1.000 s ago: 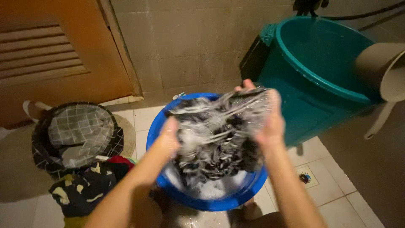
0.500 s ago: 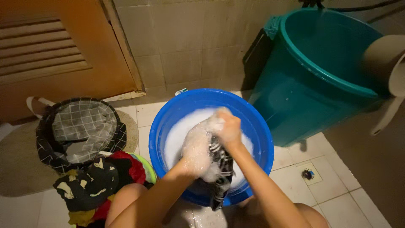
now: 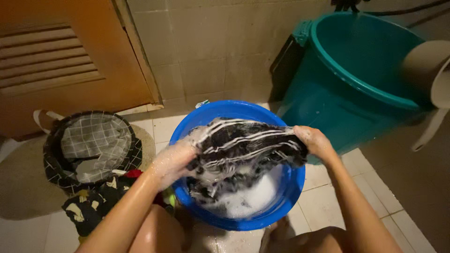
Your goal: The person hand-washes clothes in a blue basin filled with soapy water. They scrub and rinse a dark patterned garment, then a light-colored garment, placing each into a laundry basket after washing.
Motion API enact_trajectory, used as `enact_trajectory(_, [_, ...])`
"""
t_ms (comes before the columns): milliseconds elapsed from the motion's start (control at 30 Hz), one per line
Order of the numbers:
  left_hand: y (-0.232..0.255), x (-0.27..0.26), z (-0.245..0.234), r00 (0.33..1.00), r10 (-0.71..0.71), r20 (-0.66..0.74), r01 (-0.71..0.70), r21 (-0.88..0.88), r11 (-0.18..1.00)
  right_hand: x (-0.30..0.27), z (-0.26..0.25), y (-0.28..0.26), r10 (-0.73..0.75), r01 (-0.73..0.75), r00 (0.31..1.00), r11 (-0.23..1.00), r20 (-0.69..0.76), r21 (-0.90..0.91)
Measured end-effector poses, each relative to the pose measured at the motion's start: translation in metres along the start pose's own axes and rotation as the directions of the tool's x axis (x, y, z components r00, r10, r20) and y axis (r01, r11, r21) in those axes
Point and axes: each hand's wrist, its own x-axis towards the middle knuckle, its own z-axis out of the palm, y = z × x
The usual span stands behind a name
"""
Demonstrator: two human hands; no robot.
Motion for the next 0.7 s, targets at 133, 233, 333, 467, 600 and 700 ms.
enact_trajectory(133, [0.009, 0.013, 0.003, 0.930, -0.314, 0.191, 0.276, -0.927, 0.254, 0.004, -0.007, -0.020, -0.108, 0.128, 0.987, 0.976, 0.120, -0.179])
enact_trajectory(233, [0.009, 0.027, -0.004, 0.914, -0.361, 0.187, 0.221, -0.974, 0.057, -0.006, -0.001, -0.050, 0.199, -0.260, 0.961, 0.888, 0.194, 0.379])
enact_trajectory(333, [-0.008, 0.027, -0.002, 0.951, -0.182, -0.249, -0.098, -0.804, 0.586, -0.022, 0.014, -0.074, -0.016, -0.049, 0.957, 0.975, 0.288, 0.218])
enact_trajectory(467, [-0.058, 0.034, 0.015, 0.894, -0.153, -0.421, 0.001, -0.341, 0.940, -0.038, 0.039, -0.085, 0.195, 0.075, 0.887, 0.833, 0.418, -0.548])
enact_trajectory(600, [-0.123, 0.065, 0.054, 0.894, -0.171, -0.415, -0.082, -0.525, 0.847, -0.035, 0.021, -0.099, 0.016, 0.028, 0.943, 0.991, 0.333, -0.128])
enact_trajectory(700, [-0.157, 0.086, 0.084, 0.901, -0.203, -0.384, 0.062, -0.350, 0.935, -0.034, 0.021, -0.128, -0.223, 0.167, 0.969, 0.909, 0.107, 0.382])
